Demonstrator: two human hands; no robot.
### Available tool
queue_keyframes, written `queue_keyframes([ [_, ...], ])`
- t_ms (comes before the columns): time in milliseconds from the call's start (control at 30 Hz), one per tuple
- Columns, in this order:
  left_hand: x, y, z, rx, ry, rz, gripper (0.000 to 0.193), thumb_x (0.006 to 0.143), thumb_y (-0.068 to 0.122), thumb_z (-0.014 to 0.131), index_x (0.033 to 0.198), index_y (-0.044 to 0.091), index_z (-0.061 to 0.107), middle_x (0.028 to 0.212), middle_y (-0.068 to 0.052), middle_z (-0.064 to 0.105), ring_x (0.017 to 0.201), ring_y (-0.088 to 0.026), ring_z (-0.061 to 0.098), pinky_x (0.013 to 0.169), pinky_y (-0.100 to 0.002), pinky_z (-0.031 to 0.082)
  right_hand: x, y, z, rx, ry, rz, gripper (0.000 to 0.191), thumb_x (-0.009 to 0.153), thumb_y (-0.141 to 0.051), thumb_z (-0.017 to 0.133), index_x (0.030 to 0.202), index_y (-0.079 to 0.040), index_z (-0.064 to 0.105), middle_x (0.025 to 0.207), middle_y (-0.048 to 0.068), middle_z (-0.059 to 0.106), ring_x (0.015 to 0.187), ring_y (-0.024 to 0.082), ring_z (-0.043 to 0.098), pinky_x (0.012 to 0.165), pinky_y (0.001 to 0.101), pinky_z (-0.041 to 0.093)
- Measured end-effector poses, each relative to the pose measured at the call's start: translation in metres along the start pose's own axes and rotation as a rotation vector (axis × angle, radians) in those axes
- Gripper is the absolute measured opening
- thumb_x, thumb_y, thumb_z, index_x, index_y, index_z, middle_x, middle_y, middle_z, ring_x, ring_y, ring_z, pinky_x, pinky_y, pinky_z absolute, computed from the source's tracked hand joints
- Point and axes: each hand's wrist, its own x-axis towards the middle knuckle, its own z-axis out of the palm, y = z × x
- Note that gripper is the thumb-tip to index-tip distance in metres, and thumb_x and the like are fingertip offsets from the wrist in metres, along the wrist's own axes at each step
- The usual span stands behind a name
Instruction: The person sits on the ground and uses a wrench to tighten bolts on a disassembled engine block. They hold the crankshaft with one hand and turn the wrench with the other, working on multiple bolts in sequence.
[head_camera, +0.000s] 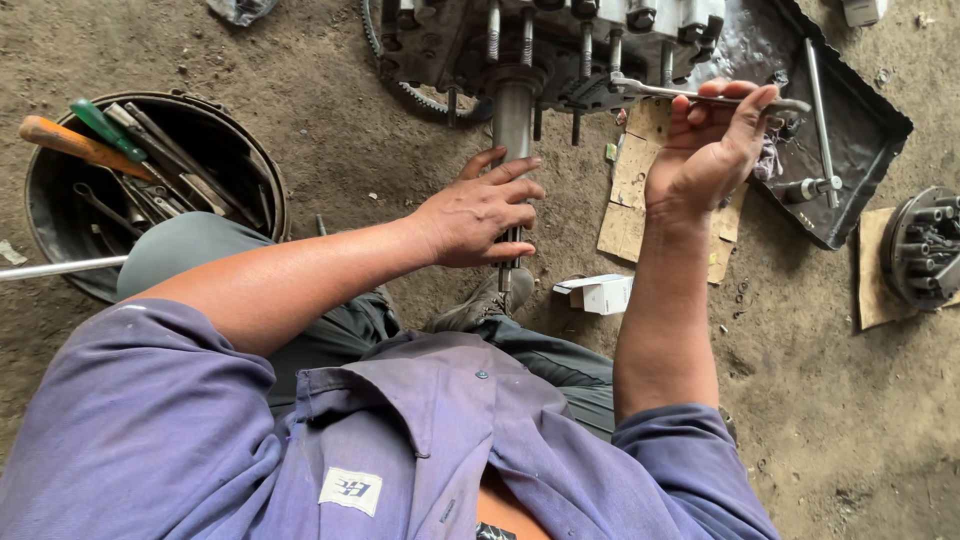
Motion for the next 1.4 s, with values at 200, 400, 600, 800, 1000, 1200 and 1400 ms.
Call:
queue_keyframes([
  [200, -0.001, 0.001, -0.001, -0.003, 0.002, -0.001, 0.04, 0.095, 0.055, 0.064, 0.098, 0.015, 0.068, 0.139, -0.009, 0.055, 0.153, -0.032, 0.026, 0.125, -0.057, 0.009, -0.001, 0.006, 0.012, -0.068, -0.052, -0.075, 0.029, 0.107, -0.033, 0.059, 0.097, -0.006, 0.066, 0.088, 0.008, 0.069, 0.073, 0.016, 0.065, 0.07, 0.0354, 0.063],
  [400, 0.001, 0.002, -0.004, -0.016, 0.011, 0.005, 0.039, 0.095, 0.053, 0.065, 0.1, 0.014, 0.069, 0.139, -0.008, 0.056, 0.153, -0.03, 0.028, 0.126, -0.057, 0.009, -0.046, 0.019, 0.073, -1.107, -0.601, -0.917, 0.019, 0.107, -0.009, 0.058, 0.095, -0.015, 0.071, 0.096, 0.002, 0.072, 0.093, 0.019, 0.067, 0.085, 0.0371, 0.054],
  [600, 0.002, 0.003, -0.003, 0.007, 0.007, -0.008, 0.038, 0.094, 0.051, 0.066, 0.101, 0.014, 0.069, 0.14, -0.009, 0.055, 0.151, -0.03, 0.028, 0.126, -0.057, 0.008, -0.06, 0.008, 0.083, -1.391, -0.845, -0.796, 0.013, 0.102, -0.016, 0.076, 0.092, -0.01, 0.07, 0.092, 0.005, 0.071, 0.084, 0.02, 0.064, 0.079, 0.0374, 0.048],
  [800, 0.0, 0.001, 0.0, 0.009, -0.004, -0.012, 0.037, 0.095, 0.051, 0.065, 0.1, 0.014, 0.069, 0.138, -0.01, 0.055, 0.152, -0.031, 0.028, 0.125, -0.057, 0.009, -0.016, -0.017, 0.047, -0.467, -0.35, -0.438, 0.019, 0.114, -0.023, 0.061, 0.104, -0.007, 0.065, 0.091, 0.009, 0.071, 0.073, 0.015, 0.069, 0.067, 0.034, 0.062],
  [1000, -0.001, 0.0, 0.001, -0.002, 0.017, 0.002, 0.038, 0.094, 0.052, 0.065, 0.098, 0.014, 0.068, 0.138, -0.01, 0.055, 0.152, -0.031, 0.027, 0.125, -0.057, 0.01, 0.001, -0.006, 0.012, 0.0, 0.052, 0.003, 0.026, 0.103, -0.032, 0.065, 0.097, -0.006, 0.063, 0.088, 0.008, 0.069, 0.076, 0.017, 0.066, 0.072, 0.0378, 0.065],
  [1200, -0.001, 0.0, 0.0, 0.011, 0.013, 0.005, 0.039, 0.095, 0.053, 0.065, 0.097, 0.014, 0.068, 0.138, -0.01, 0.055, 0.152, -0.031, 0.027, 0.126, -0.057, 0.01, 0.007, 0.011, -0.005, 0.141, 0.156, 0.135, 0.029, 0.1, -0.036, 0.063, 0.095, -0.007, 0.063, 0.088, 0.009, 0.069, 0.075, 0.018, 0.066, 0.074, 0.0371, 0.063],
  [1400, 0.0, 0.001, 0.0, 0.011, 0.015, 0.003, 0.04, 0.095, 0.053, 0.064, 0.099, 0.013, 0.068, 0.138, -0.01, 0.055, 0.152, -0.031, 0.027, 0.126, -0.057, 0.01, 0.002, 0.0, 0.027, 0.019, -0.005, 0.01, 0.029, 0.104, -0.034, 0.059, 0.094, -0.008, 0.065, 0.087, 0.008, 0.07, 0.073, 0.017, 0.065, 0.071, 0.0357, 0.062],
])
